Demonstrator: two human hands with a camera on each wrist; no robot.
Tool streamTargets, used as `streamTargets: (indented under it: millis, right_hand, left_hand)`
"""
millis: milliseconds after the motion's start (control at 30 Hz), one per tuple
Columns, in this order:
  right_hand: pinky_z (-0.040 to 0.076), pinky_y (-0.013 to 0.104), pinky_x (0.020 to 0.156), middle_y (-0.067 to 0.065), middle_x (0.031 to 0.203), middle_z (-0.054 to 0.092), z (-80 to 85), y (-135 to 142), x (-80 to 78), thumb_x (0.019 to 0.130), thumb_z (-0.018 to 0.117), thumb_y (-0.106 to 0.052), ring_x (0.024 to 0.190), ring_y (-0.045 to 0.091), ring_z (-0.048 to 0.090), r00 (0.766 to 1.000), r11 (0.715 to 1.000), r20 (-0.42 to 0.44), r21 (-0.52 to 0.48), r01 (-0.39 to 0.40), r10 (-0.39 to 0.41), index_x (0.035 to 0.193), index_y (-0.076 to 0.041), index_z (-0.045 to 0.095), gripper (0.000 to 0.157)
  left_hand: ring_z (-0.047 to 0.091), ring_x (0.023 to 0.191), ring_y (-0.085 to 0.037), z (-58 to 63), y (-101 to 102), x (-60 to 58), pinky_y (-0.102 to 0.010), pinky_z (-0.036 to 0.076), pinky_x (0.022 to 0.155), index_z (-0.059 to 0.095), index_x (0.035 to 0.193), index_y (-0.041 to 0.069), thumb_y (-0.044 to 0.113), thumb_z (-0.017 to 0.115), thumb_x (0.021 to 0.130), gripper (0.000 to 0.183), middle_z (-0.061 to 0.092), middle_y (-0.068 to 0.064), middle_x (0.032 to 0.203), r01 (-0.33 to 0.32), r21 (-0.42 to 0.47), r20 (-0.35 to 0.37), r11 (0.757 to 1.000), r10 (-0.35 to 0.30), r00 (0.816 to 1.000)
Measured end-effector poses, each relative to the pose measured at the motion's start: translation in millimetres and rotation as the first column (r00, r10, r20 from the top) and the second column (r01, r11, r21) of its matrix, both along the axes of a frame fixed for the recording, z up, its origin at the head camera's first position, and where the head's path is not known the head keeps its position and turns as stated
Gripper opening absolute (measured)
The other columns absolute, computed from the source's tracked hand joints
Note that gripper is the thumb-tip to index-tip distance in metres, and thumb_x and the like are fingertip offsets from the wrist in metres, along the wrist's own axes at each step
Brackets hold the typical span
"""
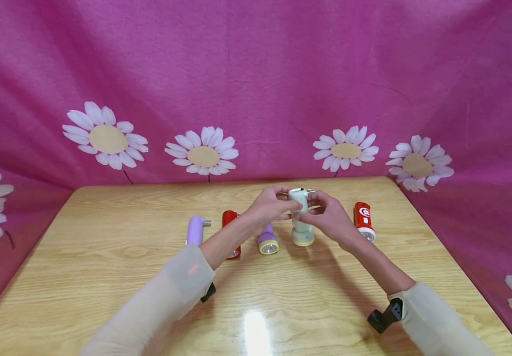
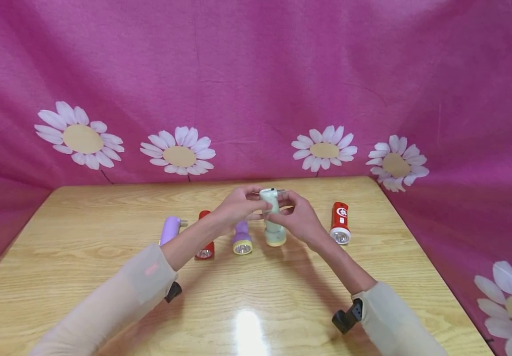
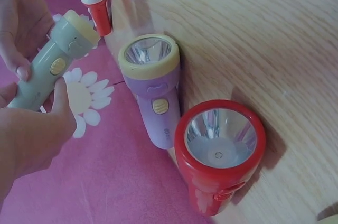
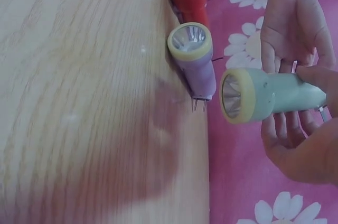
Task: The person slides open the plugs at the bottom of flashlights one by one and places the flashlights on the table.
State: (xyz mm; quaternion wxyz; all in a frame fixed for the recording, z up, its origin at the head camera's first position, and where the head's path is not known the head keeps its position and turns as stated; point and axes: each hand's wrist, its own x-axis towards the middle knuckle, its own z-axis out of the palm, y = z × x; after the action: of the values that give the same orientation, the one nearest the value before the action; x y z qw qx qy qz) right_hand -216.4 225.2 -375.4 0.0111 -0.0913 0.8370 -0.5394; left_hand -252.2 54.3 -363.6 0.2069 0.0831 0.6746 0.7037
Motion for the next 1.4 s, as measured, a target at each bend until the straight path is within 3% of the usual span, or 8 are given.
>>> streamTargets:
  millis: [233, 533, 767, 1400]
  right_hand:
    - [0.051, 0.032, 0.078, 0.017, 0.106, 0.056, -4.1, 5, 1.7, 0.08, 0.07, -0.012, 0.092, 0.031, 0.057, 0.999, 0.999, -0.003, -0.02, -0.038, 0.038, 0.115, 0.001, 0.052, 0.042]
    - [0.052, 0.032, 0.075, 0.017, 0.109, 0.056, -8.6, 11, -0.7, 0.081, 0.07, -0.014, 0.091, 0.028, 0.058, 1.0, 1.0, 0.031, -0.011, 0.004, -0.004, 0.121, 0.002, 0.051, 0.048]
    - [0.054, 0.035, 0.076, 0.021, 0.11, 0.055, -9.5, 12, -4.7, 0.081, 0.068, -0.01, 0.091, 0.023, 0.056, 0.996, 0.995, 0.09, -0.095, 0.034, -0.026, 0.121, 0.006, 0.051, 0.047]
    - [0.053, 0.034, 0.079, 0.019, 0.112, 0.057, -20.4, 11, -12.4, 0.085, 0.064, -0.008, 0.088, 0.015, 0.06, 0.966, 0.975, 0.249, -0.189, 0.114, -0.064, 0.126, 0.005, 0.048, 0.046]
  left_hand:
    - [0.059, 0.092, -0.021, -5.3, 2, -3.0, -0.034, 0.054, 0.075, 0.056, 0.113, 0.003, 0.001, 0.071, 0.076, 0.039, 0.059, -0.011, 0.103, -0.002, 0.046, 0.041, 0.999, 0.0, 0.999]
    - [0.061, 0.091, -0.022, -13.9, 5, 2.5, -0.039, 0.053, 0.08, 0.049, 0.116, 0.004, 0.001, 0.07, 0.078, 0.044, 0.059, -0.011, 0.104, -0.009, 0.086, 0.108, 0.996, -0.001, 0.994]
    - [0.06, 0.092, -0.025, -20.1, 11, 4.0, -0.035, 0.054, 0.077, 0.052, 0.109, 0.004, 0.003, 0.067, 0.079, 0.034, 0.059, -0.012, 0.1, -0.012, 0.082, 0.138, 0.997, 0.001, 0.99]
    - [0.064, 0.083, -0.022, -30.1, 22, -3.3, -0.033, 0.055, 0.071, 0.049, 0.109, 0.002, 0.01, 0.067, 0.082, 0.033, 0.062, -0.012, 0.092, -0.103, -0.021, 0.19, 0.994, 0.106, 0.976]
